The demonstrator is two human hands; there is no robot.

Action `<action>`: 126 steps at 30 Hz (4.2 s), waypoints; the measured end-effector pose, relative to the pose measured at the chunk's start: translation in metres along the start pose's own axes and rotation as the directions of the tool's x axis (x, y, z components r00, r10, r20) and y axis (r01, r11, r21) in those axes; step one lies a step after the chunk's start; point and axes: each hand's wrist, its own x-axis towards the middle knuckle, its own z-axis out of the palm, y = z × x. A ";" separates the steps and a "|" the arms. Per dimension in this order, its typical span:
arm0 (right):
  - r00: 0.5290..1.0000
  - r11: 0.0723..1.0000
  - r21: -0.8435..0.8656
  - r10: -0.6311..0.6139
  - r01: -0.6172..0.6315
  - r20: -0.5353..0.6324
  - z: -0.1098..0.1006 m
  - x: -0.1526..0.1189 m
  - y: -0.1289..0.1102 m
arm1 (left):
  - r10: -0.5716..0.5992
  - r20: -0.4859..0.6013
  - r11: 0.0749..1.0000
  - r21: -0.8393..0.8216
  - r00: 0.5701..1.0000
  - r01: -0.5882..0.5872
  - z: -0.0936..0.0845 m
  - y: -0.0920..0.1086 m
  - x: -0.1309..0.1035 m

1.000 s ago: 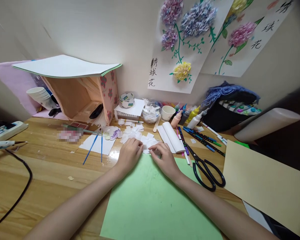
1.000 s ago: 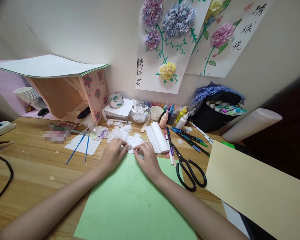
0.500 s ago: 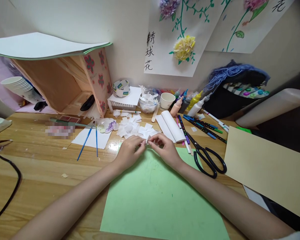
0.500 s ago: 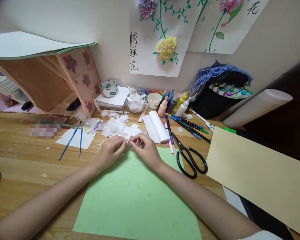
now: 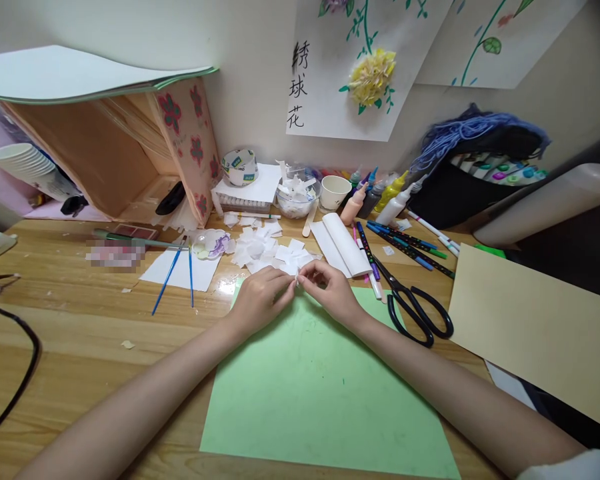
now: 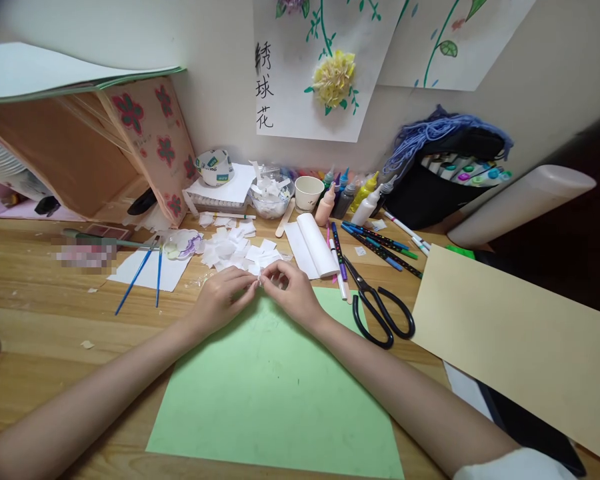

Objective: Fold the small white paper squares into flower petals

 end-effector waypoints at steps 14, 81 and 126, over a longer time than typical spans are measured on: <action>0.997 0.995 -0.081 -0.062 0.065 0.044 0.000 -0.001 -0.003 | -0.152 0.082 0.988 -0.006 0.985 0.153 -0.006 0.006 0.003; 0.998 0.998 -0.010 0.056 -0.056 0.006 -0.001 -0.001 0.001 | -0.507 -0.092 0.854 -0.186 0.857 0.485 -0.008 0.001 0.007; 0.958 0.931 -0.259 -0.281 0.259 -0.054 0.002 -0.007 -0.009 | -0.320 0.146 0.825 -0.442 0.936 0.351 -0.007 -0.002 0.008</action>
